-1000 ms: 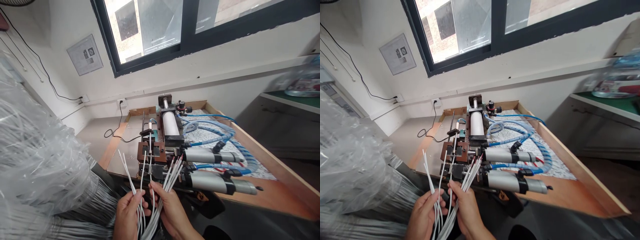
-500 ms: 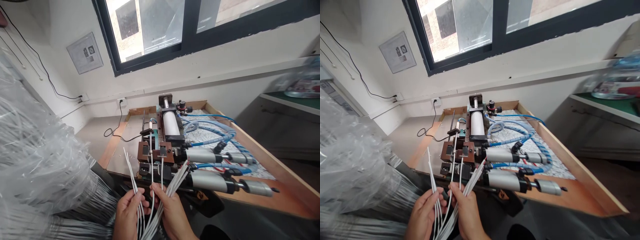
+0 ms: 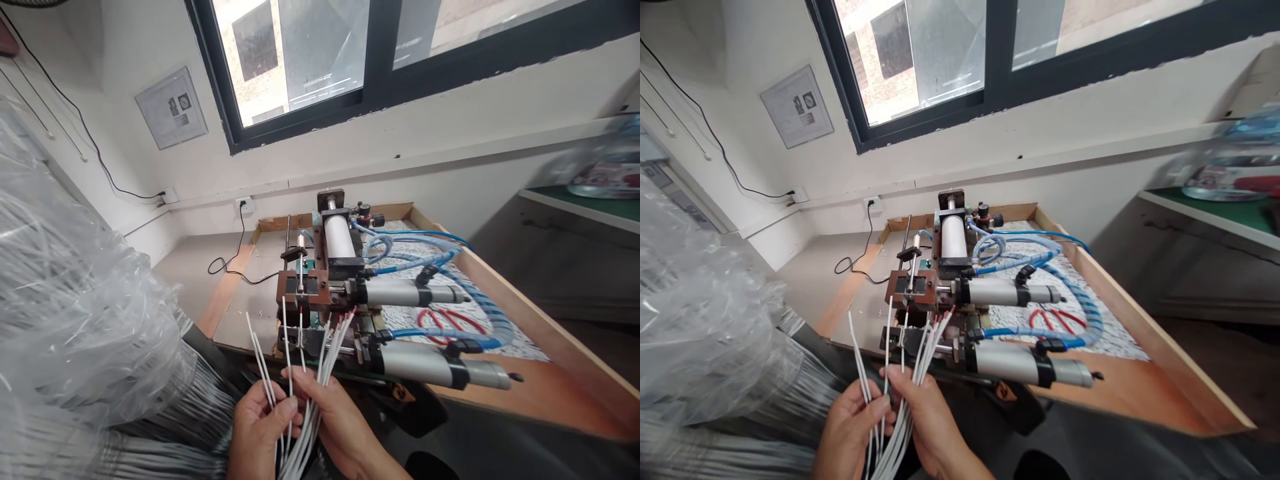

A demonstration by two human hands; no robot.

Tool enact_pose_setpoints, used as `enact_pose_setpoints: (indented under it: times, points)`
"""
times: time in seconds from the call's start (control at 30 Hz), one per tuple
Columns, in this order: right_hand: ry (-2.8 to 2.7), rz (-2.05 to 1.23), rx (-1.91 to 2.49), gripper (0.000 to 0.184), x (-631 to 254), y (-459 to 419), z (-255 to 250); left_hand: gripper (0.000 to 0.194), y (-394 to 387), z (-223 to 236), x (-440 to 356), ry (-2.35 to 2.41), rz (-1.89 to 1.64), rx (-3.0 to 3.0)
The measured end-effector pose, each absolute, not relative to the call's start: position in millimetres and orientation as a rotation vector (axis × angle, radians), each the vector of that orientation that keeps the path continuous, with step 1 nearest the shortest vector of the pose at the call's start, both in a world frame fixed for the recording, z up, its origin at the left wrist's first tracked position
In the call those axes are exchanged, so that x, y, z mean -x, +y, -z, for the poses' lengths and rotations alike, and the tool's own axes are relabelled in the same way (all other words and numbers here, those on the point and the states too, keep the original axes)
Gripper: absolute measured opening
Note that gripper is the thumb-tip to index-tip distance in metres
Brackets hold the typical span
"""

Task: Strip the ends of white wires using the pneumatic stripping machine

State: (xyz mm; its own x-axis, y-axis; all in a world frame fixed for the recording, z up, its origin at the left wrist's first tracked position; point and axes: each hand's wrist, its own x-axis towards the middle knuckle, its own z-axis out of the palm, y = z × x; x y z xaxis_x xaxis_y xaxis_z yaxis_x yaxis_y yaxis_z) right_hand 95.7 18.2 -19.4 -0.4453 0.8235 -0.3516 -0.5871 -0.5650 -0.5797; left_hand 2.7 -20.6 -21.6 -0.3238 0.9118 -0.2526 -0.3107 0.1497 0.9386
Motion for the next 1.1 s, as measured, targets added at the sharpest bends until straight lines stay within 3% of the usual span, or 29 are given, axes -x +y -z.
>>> enact_pose_setpoints:
  times: [0.33, 0.93, 1.1]
  points:
    - [-0.638, -1.728, 0.961, 0.023, -102.5, 2.0, 31.1, 0.024, -21.4, 11.9, -2.6, 1.332, -1.423, -0.527]
    - [-0.838, -1.916, 0.775, 0.021, -101.9, 0.5, 19.3, 0.026, -22.5, 14.7, -2.4, 1.418, -1.444, -0.716]
    - [-0.794, -1.72, 0.899, 0.019, -99.6, -3.8, 27.9, 0.027, -21.1, 7.5, -5.4, 1.427, -1.443, -0.724]
